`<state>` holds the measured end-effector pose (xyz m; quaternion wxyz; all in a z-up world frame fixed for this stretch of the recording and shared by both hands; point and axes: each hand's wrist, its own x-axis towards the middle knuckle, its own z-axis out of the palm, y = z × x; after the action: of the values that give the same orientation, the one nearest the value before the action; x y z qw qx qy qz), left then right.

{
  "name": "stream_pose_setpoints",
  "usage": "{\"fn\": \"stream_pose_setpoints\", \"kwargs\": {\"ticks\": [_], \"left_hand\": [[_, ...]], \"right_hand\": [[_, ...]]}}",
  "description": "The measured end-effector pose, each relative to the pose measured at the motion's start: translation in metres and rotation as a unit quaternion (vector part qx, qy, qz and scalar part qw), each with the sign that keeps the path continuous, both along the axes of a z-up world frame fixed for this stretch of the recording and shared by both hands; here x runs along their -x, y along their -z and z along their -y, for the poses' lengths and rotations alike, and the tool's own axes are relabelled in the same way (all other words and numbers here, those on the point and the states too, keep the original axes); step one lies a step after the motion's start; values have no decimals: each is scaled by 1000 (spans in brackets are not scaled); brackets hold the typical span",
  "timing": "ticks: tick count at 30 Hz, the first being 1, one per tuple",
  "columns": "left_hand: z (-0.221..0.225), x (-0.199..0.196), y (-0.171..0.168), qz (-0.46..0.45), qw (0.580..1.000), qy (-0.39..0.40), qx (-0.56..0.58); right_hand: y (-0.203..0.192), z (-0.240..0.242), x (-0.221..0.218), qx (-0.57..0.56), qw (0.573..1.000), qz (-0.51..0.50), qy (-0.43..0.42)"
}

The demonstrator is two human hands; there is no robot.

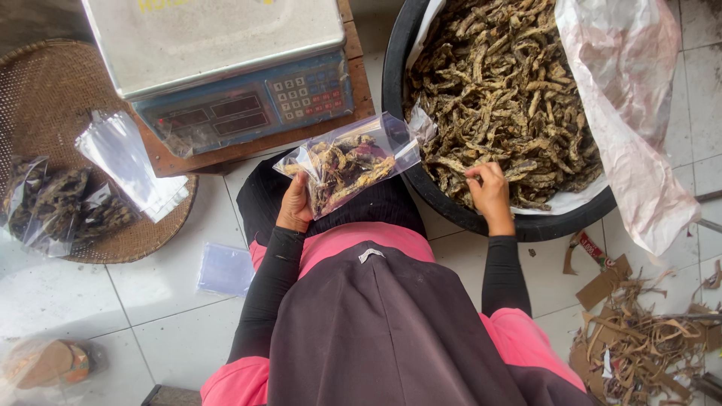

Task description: The person scoops dried fish from a large basin into small plastic bags, weighs each bag on a digital scale, and places the filled bags into a woven basket. The process is repeated for multiple bags.

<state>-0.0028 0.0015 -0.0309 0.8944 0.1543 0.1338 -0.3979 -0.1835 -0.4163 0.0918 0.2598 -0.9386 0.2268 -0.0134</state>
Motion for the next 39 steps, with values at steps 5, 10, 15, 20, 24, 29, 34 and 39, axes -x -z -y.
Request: {"fn": "stream_pose_setpoints", "kwargs": {"ticks": [5,10,15,20,24,29,34,39], "left_hand": [[3,0,-4,19,1000,-2,-6],[2,-1,-30,19,1000,3,0],[5,-7,-49,18,1000,7,10],[3,-8,-58,24,1000,-9,4],[0,-8,-54,25,1000,-9,8],[2,-8,-41,27,1000,4,-3],[10,-16,-43,53,998,27,1],[16,-22,-59,89,995,32,-15]], "right_hand": [[-12,23,-29,-34,976,-179,-122],[-5,64,-120,6,979,-176,-106],[44,96,-208,85,995,-41,40],[98,82,-229,174,982,-34,66],[88,75,-222,153,981,30,117],[-7,67,-197,-280,937,88,189],[-122,29,-156,-513,843,160,16],[-183,-33,-135,-464,864,152,-120]]}}
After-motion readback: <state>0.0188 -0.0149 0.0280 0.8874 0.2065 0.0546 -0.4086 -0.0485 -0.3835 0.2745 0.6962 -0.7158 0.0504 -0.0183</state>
